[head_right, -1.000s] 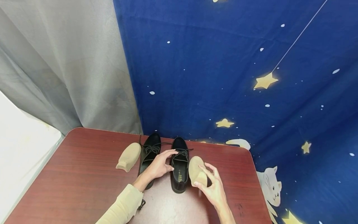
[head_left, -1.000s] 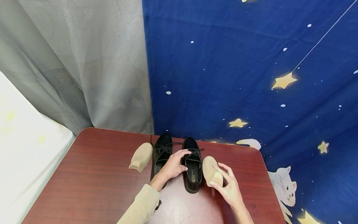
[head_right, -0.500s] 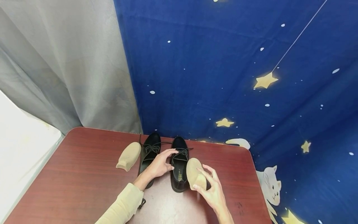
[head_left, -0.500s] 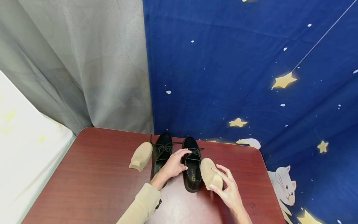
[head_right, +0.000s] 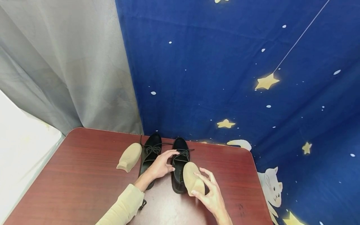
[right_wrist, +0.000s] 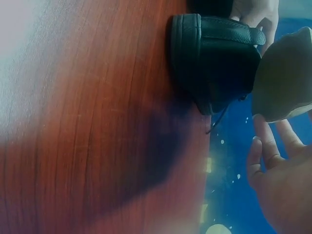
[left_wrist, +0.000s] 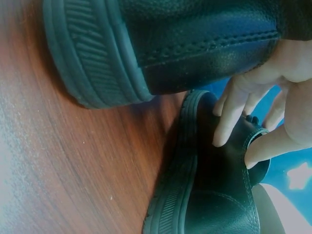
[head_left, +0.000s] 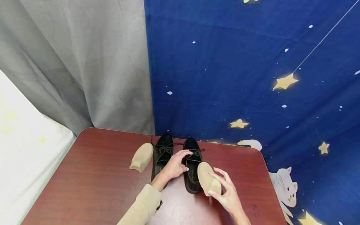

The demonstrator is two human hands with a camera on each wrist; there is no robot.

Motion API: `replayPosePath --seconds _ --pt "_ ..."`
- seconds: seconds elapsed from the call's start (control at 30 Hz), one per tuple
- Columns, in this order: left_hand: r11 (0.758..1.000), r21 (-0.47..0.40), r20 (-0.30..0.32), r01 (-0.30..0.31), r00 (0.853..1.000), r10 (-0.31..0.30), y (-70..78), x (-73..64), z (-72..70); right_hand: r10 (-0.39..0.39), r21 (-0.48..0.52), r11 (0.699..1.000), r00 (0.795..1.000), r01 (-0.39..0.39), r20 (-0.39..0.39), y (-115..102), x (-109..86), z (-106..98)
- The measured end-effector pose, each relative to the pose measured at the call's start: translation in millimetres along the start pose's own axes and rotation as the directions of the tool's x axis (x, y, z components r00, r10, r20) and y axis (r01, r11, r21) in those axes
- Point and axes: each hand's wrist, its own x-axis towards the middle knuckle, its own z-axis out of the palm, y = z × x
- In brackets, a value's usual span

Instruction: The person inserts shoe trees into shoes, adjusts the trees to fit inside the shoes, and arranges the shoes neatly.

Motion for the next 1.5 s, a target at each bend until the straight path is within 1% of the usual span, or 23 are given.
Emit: replayPosePath --seconds 0.1,0.33,0.43,0.77,0.97,1.1,1.2,1.33,1.5 --pt "1.000 -0.002 -0.006 -0.007 1.000 0.007 0.9 0.0 0.4 -0.007 -0.008 1.000 1.000 0.007 0.011 -1.4 0.9 1.7" --pt "1.000 0.006 -0.001 -0.002 1.000 0.002 3.2 -3.1 1.9 0.013 -0.046 0.999 0.999 -0.011 0.041 -4.6 -0.2 5.6" --pt "1.000 0.015 -0.009 -0.009 1.000 0.009 2.9 -3.0 1.3 0.016 -0.035 0.999 0.999 -0.015 0.042 -4.6 1.1 7.0" --pt "0.998 0.050 -0.022 -0.023 0.999 0.024 2.6 -2.5 -2.1 -0.024 -0.058 0.998 0.999 0.027 0.042 -0.6 6.1 10.3" --pt "0.995 0.080 -0.041 -0.051 0.998 0.054 0.4 -3.2 -0.3 -0.015 -0.068 0.997 0.998 0.018 0.053 -0.2 9.3 11.1" --pt "0.992 0.099 -0.059 -0.078 0.995 0.084 0.2 -3.5 0.2 -0.030 -0.070 0.997 0.997 0.035 0.067 -0.5 13.5 12.1" --pt "0.991 0.105 -0.065 -0.084 0.994 0.091 1.0 -3.9 0.3 -0.031 -0.049 0.998 0.997 0.035 0.076 -1.1 15.6 12.7" --pt "0.990 0.110 -0.076 -0.090 0.992 0.099 1.4 -3.9 0.4 -0.022 -0.053 0.998 0.997 0.026 0.081 -0.8 16.2 13.3" --pt "0.989 0.116 -0.087 -0.090 0.991 0.100 1.4 -2.9 0.9 0.027 -0.094 0.995 0.996 -0.019 0.081 0.2 16.6 14.4"
